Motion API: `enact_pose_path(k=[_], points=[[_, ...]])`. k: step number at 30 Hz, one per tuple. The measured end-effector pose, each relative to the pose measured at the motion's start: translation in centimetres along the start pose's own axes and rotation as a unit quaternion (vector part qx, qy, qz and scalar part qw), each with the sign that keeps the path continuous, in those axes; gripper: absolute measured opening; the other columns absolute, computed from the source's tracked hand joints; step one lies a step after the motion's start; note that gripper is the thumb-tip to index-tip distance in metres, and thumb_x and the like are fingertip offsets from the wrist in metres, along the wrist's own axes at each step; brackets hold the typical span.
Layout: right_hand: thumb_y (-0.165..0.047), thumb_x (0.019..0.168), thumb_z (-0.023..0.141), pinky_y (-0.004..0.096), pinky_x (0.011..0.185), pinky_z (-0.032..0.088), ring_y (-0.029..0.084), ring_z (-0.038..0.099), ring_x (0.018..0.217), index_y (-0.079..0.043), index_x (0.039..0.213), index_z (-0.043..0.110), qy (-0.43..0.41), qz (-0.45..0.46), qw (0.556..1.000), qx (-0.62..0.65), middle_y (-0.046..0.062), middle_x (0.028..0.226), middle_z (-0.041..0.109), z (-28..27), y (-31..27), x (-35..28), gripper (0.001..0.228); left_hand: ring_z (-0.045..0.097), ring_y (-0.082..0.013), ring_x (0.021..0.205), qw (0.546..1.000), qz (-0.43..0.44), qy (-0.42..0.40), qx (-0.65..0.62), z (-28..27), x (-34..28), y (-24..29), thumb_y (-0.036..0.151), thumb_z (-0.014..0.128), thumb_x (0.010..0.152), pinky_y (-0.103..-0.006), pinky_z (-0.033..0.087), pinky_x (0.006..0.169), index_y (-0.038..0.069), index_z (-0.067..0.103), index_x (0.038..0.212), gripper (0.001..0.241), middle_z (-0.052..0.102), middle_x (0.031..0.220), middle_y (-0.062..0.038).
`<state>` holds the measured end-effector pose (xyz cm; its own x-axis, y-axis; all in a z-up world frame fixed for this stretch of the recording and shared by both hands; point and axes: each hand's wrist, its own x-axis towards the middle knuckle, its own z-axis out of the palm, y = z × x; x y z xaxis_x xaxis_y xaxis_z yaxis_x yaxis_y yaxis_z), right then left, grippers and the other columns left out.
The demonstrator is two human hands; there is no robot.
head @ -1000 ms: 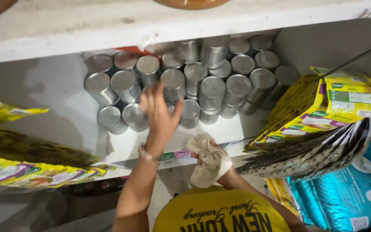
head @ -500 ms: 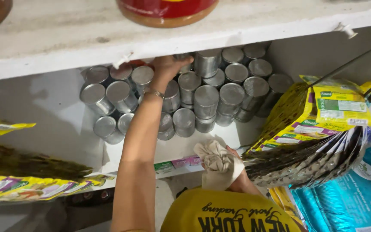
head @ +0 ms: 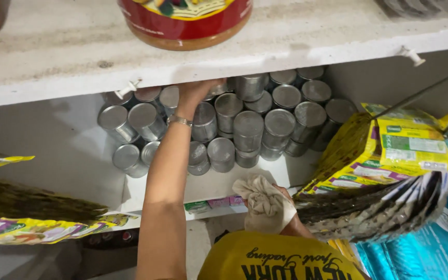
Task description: Wiping dust off of canned goods on a shelf using a cloth and organizing them.
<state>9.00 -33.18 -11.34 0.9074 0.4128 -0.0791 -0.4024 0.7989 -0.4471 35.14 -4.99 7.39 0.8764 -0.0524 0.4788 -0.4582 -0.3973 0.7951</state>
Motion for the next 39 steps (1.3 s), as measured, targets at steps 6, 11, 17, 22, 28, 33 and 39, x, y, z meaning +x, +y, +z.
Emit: enact_pose_path(k=[6, 11, 17, 22, 28, 33, 39], points=[[-0.031, 0.106, 0.051, 0.041, 0.087, 0.056, 0.028, 0.066, 0.101, -0.003, 0.134, 0.054, -0.021, -0.008, 1.000, -0.014, 0.016, 0.116, 0.067, 1.4, 0.1, 0.3, 0.040, 0.059, -0.0168, 0.121, 0.968, -0.132, 0.060, -0.205, -2.5, 1.6, -10.2, 0.027, 0.082, 0.090, -0.0297, 0.049, 0.100, 0.008, 0.059, 0.134, 0.053, 0.064, 0.135, -0.001], [-0.029, 0.107, 0.053, 0.040, 0.084, 0.056, 0.025, 0.067, 0.098, -0.004, 0.133, 0.055, -0.043, -0.018, 0.998, -0.031, 0.014, 0.113, 0.067, 4.2, 0.7, 0.2, 0.037, 0.067, -0.0165, 0.100, 0.863, -0.214, -0.013, -0.458, -4.7, -3.9, 1.0, 0.021, 0.080, 0.081, -0.0316, 0.057, 0.077, 0.010, 0.068, 0.120, 0.042, 0.070, 0.114, -0.003], [-0.027, 0.104, 0.055, 0.037, 0.086, 0.056, 0.022, 0.066, 0.098, -0.007, 0.131, 0.055, 0.006, -0.096, 0.993, -0.074, 0.010, 0.113, 0.067, 12.4, 0.0, -1.0, 0.034, 0.068, -0.0169, 0.100, 0.820, -0.169, -0.086, -0.540, -3.7, -13.0, 9.2, 0.024, 0.083, 0.088, -0.0309, 0.057, 0.083, 0.003, 0.067, 0.119, 0.041, 0.070, 0.113, -0.005], [-0.022, 0.110, 0.056, 0.035, 0.097, 0.052, 0.019, 0.062, 0.107, -0.005, 0.134, 0.054, 0.058, -0.300, 0.941, -0.146, 0.009, 0.120, 0.065, 14.7, 2.0, -0.2, 0.030, 0.068, -0.0145, 0.096, 0.937, -0.064, -0.032, -0.342, -2.3, -20.9, 14.5, 0.024, 0.090, 0.072, -0.0322, 0.060, 0.080, 0.004, 0.057, 0.121, 0.062, 0.069, 0.109, -0.004], [-0.020, 0.102, 0.053, 0.039, 0.095, 0.055, 0.023, 0.067, 0.106, -0.008, 0.127, 0.054, 0.084, -0.264, 0.957, -0.083, 0.011, 0.118, 0.068, 14.1, 6.0, -1.0, 0.027, 0.068, -0.0187, 0.109, 0.978, -0.012, 0.012, -0.206, -3.8, -27.7, 16.0, 0.027, 0.094, 0.073, -0.0320, 0.056, 0.094, -0.001, 0.051, 0.129, 0.076, 0.069, 0.120, -0.012], [-0.026, 0.102, 0.051, 0.045, 0.079, 0.059, 0.030, 0.071, 0.089, -0.001, 0.119, 0.061, 0.077, 0.016, 0.997, -0.023, 0.015, 0.104, 0.071, 9.8, 11.0, -2.6, 0.032, 0.072, -0.0181, 0.099, 0.987, -0.053, 0.060, -0.136, -5.7, -30.0, 14.9, 0.036, 0.095, 0.066, -0.0323, 0.058, 0.088, -0.001, 0.051, 0.127, 0.084, 0.074, 0.110, -0.010], [-0.024, 0.100, 0.055, 0.044, 0.079, 0.060, 0.030, 0.072, 0.088, -0.003, 0.122, 0.063, 0.089, -0.054, 0.995, 0.001, 0.016, 0.105, 0.071, 11.4, 11.5, -5.4, 0.031, 0.076, -0.0209, 0.099, 0.996, -0.009, 0.006, -0.085, -7.8, -32.8, 17.0, 0.034, 0.094, 0.066, -0.0335, 0.059, 0.088, 0.000, 0.052, 0.130, 0.084, 0.076, 0.109, -0.014]])
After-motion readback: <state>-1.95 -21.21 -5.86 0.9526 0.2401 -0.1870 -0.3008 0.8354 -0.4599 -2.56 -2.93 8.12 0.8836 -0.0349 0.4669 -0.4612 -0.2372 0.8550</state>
